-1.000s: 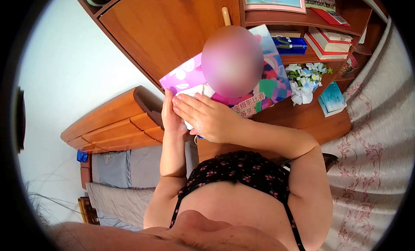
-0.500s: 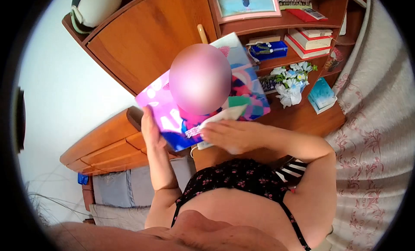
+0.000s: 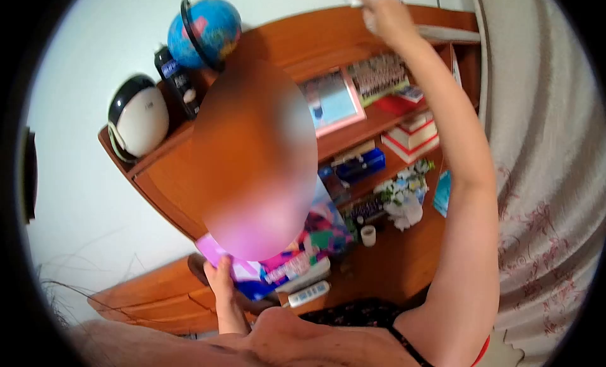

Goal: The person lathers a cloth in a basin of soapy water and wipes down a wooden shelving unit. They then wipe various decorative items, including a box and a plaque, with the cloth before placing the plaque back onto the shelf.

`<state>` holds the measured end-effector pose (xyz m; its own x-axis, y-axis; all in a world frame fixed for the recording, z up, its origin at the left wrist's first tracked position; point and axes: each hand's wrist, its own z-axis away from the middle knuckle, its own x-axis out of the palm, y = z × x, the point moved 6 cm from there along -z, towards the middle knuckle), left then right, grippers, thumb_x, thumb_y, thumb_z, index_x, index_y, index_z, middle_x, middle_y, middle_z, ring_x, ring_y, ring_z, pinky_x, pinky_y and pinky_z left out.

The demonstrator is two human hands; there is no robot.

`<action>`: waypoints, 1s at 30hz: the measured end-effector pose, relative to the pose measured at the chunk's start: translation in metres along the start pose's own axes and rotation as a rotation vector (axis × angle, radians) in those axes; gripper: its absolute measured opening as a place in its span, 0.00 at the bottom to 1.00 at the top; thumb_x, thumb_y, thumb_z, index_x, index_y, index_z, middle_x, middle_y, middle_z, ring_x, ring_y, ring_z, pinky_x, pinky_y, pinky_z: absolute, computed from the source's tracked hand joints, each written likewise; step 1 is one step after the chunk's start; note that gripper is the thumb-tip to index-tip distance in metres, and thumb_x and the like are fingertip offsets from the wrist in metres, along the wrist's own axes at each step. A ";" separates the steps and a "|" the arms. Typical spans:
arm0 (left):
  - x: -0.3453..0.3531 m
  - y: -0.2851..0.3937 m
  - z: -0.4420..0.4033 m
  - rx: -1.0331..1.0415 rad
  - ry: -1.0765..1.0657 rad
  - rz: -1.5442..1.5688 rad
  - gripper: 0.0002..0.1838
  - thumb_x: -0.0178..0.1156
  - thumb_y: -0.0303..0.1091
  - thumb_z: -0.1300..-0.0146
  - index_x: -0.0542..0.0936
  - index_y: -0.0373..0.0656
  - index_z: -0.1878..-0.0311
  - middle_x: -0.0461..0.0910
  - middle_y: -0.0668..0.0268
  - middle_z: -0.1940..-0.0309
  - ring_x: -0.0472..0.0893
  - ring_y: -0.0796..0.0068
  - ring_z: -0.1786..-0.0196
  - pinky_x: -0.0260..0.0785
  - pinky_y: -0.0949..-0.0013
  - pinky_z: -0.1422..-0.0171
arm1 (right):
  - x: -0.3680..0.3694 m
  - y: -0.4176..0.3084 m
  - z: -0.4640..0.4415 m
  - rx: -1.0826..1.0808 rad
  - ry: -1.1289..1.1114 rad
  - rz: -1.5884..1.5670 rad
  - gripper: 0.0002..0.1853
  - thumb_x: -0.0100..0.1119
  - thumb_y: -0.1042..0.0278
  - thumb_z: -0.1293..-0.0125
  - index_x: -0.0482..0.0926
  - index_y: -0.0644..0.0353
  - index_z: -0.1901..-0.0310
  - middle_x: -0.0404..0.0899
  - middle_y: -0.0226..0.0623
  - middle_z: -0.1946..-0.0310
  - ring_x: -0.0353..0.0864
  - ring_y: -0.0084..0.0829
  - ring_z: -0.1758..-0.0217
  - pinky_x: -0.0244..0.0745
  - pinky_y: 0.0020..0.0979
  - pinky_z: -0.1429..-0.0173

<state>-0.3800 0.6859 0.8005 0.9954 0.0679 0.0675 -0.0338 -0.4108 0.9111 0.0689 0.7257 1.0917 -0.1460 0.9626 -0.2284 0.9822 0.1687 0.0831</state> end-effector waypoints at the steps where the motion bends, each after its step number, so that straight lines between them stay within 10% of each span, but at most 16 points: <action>1: 0.001 0.001 0.004 -0.043 -0.008 -0.033 0.18 0.63 0.42 0.47 0.76 0.35 0.63 0.75 0.70 0.70 0.72 0.81 0.68 0.65 0.76 0.63 | 0.038 0.025 -0.010 0.177 -0.245 0.014 0.15 0.49 0.76 0.44 0.76 0.56 0.53 0.78 0.47 0.64 0.78 0.40 0.64 0.72 0.32 0.59; 7: -0.001 -0.005 0.023 0.061 0.001 -0.024 0.12 0.61 0.31 0.50 0.78 0.33 0.64 0.79 0.64 0.70 0.77 0.76 0.67 0.69 0.73 0.62 | 0.174 0.042 0.016 0.521 -1.048 -0.406 0.26 0.37 0.48 0.35 0.78 0.64 0.71 0.75 0.39 0.74 0.73 0.33 0.71 0.68 0.36 0.63; 11: -0.001 -0.002 0.025 0.137 -0.077 -0.054 0.14 0.64 0.34 0.51 0.76 0.34 0.64 0.79 0.63 0.70 0.77 0.74 0.68 0.69 0.72 0.62 | 0.151 -0.034 0.004 -0.024 -0.967 -0.266 0.29 0.31 0.48 0.33 0.78 0.65 0.61 0.73 0.56 0.54 0.71 0.51 0.49 0.64 0.42 0.46; 18: -0.001 0.051 -0.002 0.683 -0.370 -0.148 0.19 0.68 0.38 0.53 0.74 0.36 0.64 0.78 0.62 0.71 0.77 0.70 0.68 0.69 0.70 0.62 | 0.179 -0.109 -0.014 -0.074 -1.068 -0.323 0.23 0.37 0.53 0.33 0.77 0.65 0.58 0.74 0.53 0.57 0.72 0.45 0.50 0.64 0.39 0.45; 25: -0.024 0.129 -0.057 0.923 0.277 0.074 0.26 0.65 0.39 0.48 0.68 0.34 0.51 0.75 0.63 0.63 0.75 0.69 0.64 0.69 0.68 0.58 | 0.155 -0.094 0.002 0.068 -0.987 -0.870 0.11 0.48 0.70 0.41 0.79 0.60 0.60 0.78 0.37 0.58 0.72 0.30 0.52 0.62 0.29 0.45; 30: 0.071 0.217 -0.108 0.953 0.151 -0.006 0.15 0.56 0.34 0.40 0.72 0.33 0.55 0.76 0.63 0.64 0.74 0.78 0.65 0.67 0.77 0.61 | 0.115 -0.074 0.012 0.006 -0.894 -0.849 0.13 0.50 0.67 0.41 0.76 0.62 0.57 0.78 0.41 0.58 0.71 0.32 0.51 0.62 0.32 0.44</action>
<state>-0.3262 0.6995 1.0468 0.9710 0.1616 0.1763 0.1248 -0.9712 0.2030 -0.0196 0.8211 1.0477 -0.6079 0.0645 -0.7914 0.6166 0.6663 -0.4194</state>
